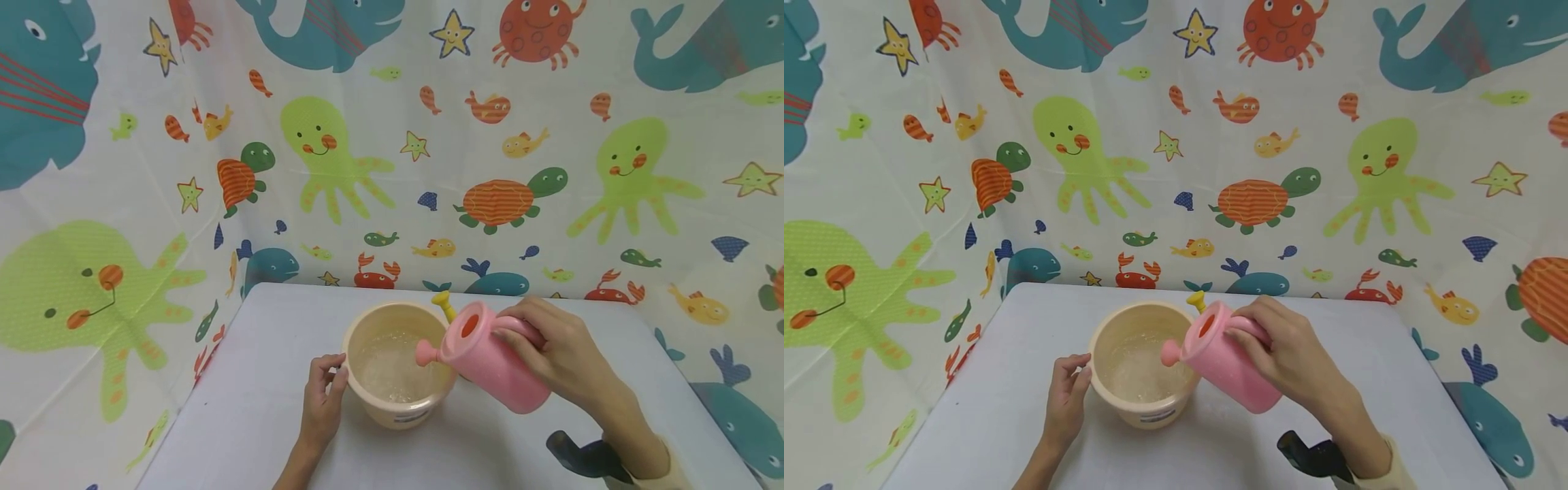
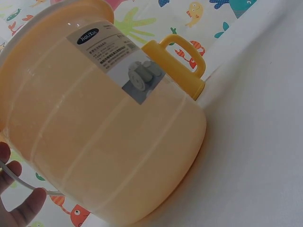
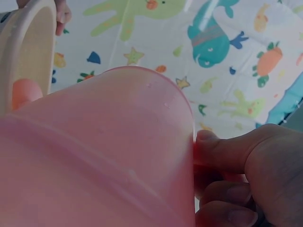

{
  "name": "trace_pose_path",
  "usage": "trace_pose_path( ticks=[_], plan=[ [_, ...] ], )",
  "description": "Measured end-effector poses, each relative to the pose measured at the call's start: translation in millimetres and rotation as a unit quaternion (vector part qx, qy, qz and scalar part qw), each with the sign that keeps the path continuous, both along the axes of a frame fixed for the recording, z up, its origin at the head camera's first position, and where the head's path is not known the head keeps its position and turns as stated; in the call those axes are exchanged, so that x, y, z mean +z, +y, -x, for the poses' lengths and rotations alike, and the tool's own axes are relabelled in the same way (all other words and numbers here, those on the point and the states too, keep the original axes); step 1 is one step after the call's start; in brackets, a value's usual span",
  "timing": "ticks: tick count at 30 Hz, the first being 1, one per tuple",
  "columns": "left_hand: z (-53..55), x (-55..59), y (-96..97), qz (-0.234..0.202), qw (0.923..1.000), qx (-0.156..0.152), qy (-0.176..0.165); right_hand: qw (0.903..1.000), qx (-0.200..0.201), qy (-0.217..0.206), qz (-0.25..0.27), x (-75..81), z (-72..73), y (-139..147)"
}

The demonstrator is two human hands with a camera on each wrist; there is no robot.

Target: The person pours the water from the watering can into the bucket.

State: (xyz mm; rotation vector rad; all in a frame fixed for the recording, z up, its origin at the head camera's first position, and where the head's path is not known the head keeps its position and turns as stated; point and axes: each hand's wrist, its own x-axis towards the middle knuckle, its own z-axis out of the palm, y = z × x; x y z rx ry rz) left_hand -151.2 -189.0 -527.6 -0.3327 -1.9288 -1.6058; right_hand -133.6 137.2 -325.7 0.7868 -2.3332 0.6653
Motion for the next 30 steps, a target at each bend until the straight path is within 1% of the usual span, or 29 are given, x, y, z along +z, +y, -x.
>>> trace_pose_path(
  ticks=[7, 18, 25, 30],
  plan=[
    [0.8, -0.6, -0.4, 0.001, 1.0, -0.001, 0.005, 1.0, -0.005, -0.005, -0.004, 0.7, 0.0, -0.9],
    [0.3, -0.7, -1.0, 0.0, 1.0, -0.001, 0.01, 0.9999, 0.015, 0.003, -0.001, 1.3, 1.6, -1.8],
    [0.1, 0.3, -1.0, -0.009, 0.9999, -0.008, 0.004, 0.9999, 0.014, 0.004, -0.004, 2.1, 2.0, -2.1],
    [0.8, -1.9, -1.1, -0.009, 0.9999, -0.007, 0.007, 0.9999, 0.015, 0.005, -0.007, 2.6, 2.4, -2.6]
  ],
)
